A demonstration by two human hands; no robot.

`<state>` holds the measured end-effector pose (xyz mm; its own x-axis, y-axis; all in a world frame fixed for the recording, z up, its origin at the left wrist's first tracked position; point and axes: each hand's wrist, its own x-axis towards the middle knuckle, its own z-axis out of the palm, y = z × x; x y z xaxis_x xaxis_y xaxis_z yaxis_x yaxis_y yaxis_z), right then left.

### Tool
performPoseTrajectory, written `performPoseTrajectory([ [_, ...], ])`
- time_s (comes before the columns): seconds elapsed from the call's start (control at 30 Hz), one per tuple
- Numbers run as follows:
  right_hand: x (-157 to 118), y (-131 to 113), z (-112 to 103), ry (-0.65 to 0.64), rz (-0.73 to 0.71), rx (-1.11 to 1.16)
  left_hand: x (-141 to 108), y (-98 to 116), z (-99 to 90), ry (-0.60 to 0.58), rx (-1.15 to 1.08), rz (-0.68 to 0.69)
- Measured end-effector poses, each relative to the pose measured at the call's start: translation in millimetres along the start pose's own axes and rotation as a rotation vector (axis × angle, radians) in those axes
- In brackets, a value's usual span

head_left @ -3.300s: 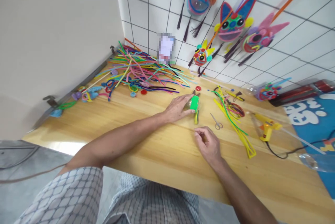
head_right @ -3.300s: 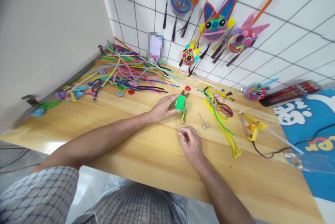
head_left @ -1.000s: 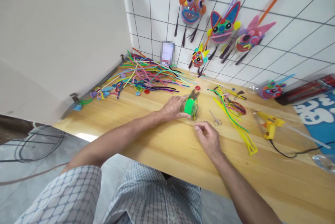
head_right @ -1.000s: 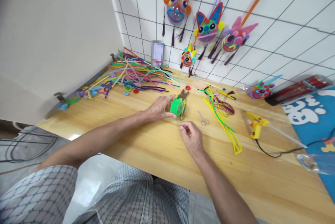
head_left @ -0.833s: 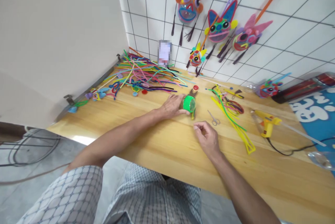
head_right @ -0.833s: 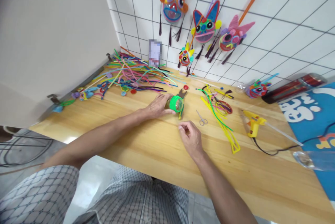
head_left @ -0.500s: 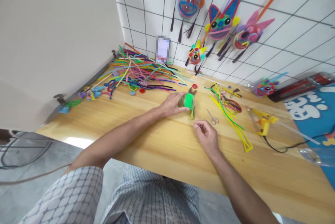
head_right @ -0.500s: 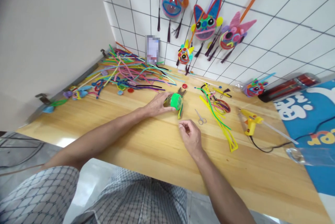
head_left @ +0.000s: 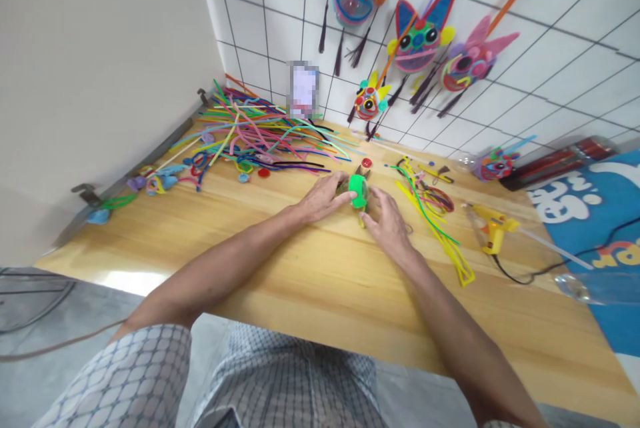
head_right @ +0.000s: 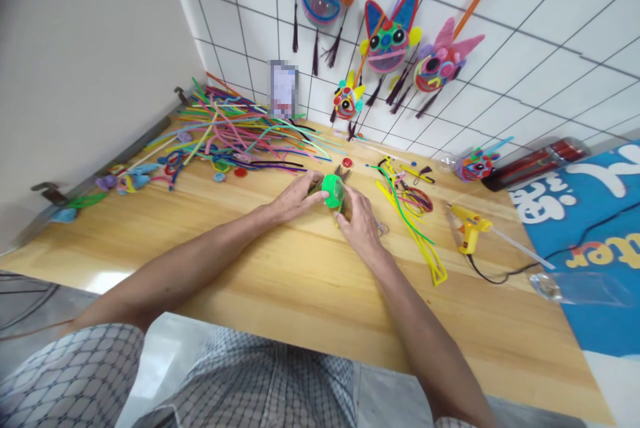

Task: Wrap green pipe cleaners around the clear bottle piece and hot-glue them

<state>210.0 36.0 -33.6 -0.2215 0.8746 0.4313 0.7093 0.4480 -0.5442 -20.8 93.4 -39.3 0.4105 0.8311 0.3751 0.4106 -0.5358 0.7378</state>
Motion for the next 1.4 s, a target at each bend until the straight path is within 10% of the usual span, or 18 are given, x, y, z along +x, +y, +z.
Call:
performPoseTrajectory([
  [1.4, 0.9, 3.0, 13.0, 0.128, 0.042, 0.078, -5.1, 0.4, 4.9, 0.026, 0.154, 0.058],
])
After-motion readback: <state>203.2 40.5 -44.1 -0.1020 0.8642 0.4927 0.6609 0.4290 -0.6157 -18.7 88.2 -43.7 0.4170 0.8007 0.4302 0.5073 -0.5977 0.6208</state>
